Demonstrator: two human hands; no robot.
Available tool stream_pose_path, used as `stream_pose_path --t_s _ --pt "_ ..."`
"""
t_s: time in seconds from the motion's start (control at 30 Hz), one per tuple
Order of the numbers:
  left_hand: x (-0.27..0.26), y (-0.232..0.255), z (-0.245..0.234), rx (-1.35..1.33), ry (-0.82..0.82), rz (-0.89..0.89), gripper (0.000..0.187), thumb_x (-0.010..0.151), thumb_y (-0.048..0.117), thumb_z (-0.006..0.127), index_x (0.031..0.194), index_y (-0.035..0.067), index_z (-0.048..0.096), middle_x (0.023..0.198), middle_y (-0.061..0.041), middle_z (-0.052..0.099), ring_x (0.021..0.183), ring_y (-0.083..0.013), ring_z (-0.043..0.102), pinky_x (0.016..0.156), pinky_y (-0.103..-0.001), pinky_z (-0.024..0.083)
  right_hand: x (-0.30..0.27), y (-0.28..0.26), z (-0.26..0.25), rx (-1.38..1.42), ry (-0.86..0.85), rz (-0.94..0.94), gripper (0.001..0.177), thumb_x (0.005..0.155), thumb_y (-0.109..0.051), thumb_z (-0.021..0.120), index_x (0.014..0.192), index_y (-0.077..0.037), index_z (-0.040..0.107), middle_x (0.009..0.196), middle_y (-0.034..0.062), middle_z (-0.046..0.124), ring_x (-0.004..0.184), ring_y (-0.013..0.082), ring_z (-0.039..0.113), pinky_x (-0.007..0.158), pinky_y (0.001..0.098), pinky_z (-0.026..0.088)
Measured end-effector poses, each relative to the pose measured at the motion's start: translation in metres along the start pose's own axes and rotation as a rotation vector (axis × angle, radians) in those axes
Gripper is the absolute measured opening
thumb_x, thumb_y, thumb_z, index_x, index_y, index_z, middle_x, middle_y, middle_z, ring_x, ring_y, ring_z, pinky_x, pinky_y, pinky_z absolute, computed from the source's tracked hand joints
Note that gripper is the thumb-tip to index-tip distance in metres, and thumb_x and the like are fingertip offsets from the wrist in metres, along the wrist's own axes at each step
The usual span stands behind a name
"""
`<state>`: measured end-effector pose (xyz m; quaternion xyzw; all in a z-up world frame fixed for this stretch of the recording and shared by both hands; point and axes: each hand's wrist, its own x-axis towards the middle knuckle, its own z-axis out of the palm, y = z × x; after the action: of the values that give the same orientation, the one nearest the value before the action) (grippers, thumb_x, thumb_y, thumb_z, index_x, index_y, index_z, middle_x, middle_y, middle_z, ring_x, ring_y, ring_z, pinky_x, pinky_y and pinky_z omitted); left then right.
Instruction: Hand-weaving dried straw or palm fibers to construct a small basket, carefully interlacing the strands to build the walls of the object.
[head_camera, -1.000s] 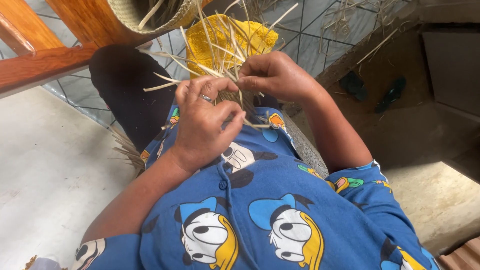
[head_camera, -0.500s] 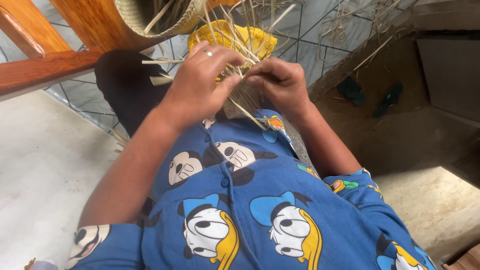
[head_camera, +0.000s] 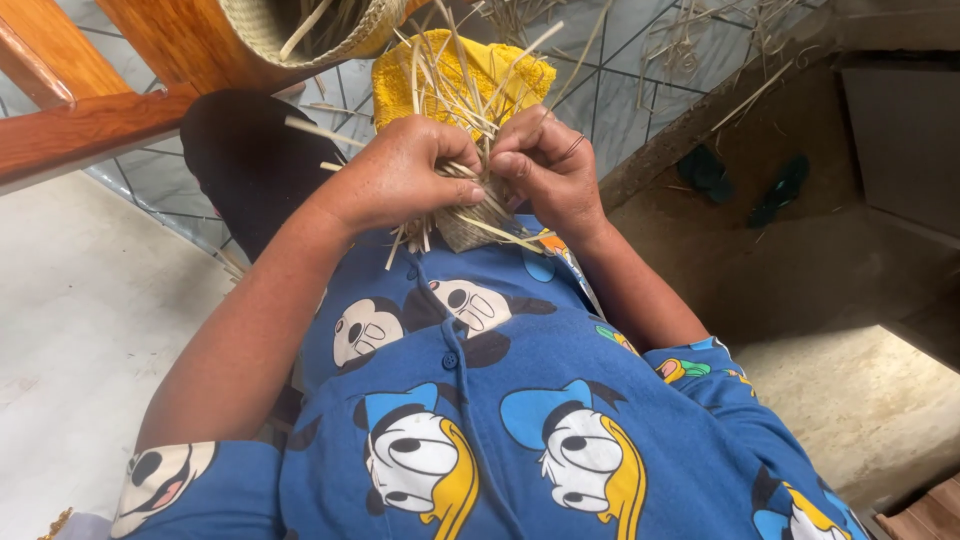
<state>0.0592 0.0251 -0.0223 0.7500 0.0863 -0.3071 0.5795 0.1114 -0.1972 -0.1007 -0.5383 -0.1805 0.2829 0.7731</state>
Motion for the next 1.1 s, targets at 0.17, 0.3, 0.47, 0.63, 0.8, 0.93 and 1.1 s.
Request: stream_pose_path --t_s 0.17,0.3,0.47,0.63,0.8,0.93,1.1 --pt "0.002 -0.002 0.002 0.008 0.005 0.006 0.012 0.083 0.02 0.085 0.093 0.014 0.083 0.085 -0.009 0.079 0.09 -0.0293 0.077 0.086 -0.04 0.058 0.009 -0.014 -0.003 -0.111 -0.021 -0.013 0.015 0.096 0.002 0.079 0.095 0.014 0.069 0.087 0.0189 0.062 0.049 0.0152 0.062 0.04 0.0268 0.054" --pt "0.003 -0.004 0.007 0.003 0.023 0.015 0.008 0.084 0.021 0.086 0.088 0.016 0.081 0.081 -0.006 0.078 0.088 -0.0273 0.077 0.084 -0.04 0.058 0.02 -0.04 -0.007 -0.276 0.012 -0.086 0.013 0.098 -0.002 0.081 0.096 0.009 0.073 0.089 0.018 0.062 0.065 0.0146 0.061 0.041 0.0263 0.055" --pt "-0.003 -0.002 0.009 0.001 0.076 0.021 0.004 0.082 0.019 0.083 0.083 0.016 0.08 0.081 -0.007 0.079 0.09 -0.0313 0.076 0.088 -0.041 0.057 0.003 -0.107 0.02 -0.384 -0.284 -0.186 0.012 0.092 -0.008 0.082 0.086 0.002 0.078 0.088 0.0187 0.071 0.077 0.0298 0.07 0.07 0.0375 0.059" --pt "-0.01 0.004 0.012 0.052 0.165 -0.001 0.005 0.082 0.025 0.082 0.081 0.021 0.081 0.08 -0.002 0.079 0.091 -0.0304 0.076 0.088 -0.04 0.057 -0.001 -0.13 0.002 -0.33 -0.499 0.026 0.019 0.084 -0.015 0.087 0.087 0.001 0.078 0.085 0.0223 0.075 0.071 0.0322 0.073 0.071 0.0426 0.06" --pt "0.002 0.01 0.019 0.379 0.349 0.027 0.017 0.076 0.021 0.062 0.071 0.026 0.077 0.062 0.005 0.07 0.063 -0.0228 0.066 0.088 -0.052 0.053 0.002 -0.179 0.009 -0.999 0.239 -0.353 0.014 0.09 0.019 0.063 0.097 0.012 0.072 0.099 0.0296 0.072 0.095 0.0377 0.069 0.091 0.045 0.054" --pt "0.011 0.023 0.019 0.541 0.325 0.028 0.018 0.084 0.025 0.061 0.082 0.024 0.079 0.069 -0.004 0.072 0.072 -0.035 0.068 0.083 -0.055 0.046 0.008 -0.147 0.029 -1.417 -0.131 -0.255 0.018 0.107 -0.004 0.079 0.121 -0.015 0.076 0.122 0.0083 0.078 0.095 0.022 0.075 0.072 0.0327 0.057" --pt "0.013 0.016 0.017 0.528 0.352 -0.03 0.021 0.089 0.045 0.068 0.077 0.03 0.077 0.069 -0.001 0.074 0.082 -0.0303 0.076 0.087 -0.04 0.047 0.023 -0.101 0.025 -1.468 -0.374 -0.332 0.004 0.091 -0.004 0.076 0.094 -0.007 0.078 0.084 0.0108 0.073 0.067 0.0247 0.073 0.059 0.0333 0.055"
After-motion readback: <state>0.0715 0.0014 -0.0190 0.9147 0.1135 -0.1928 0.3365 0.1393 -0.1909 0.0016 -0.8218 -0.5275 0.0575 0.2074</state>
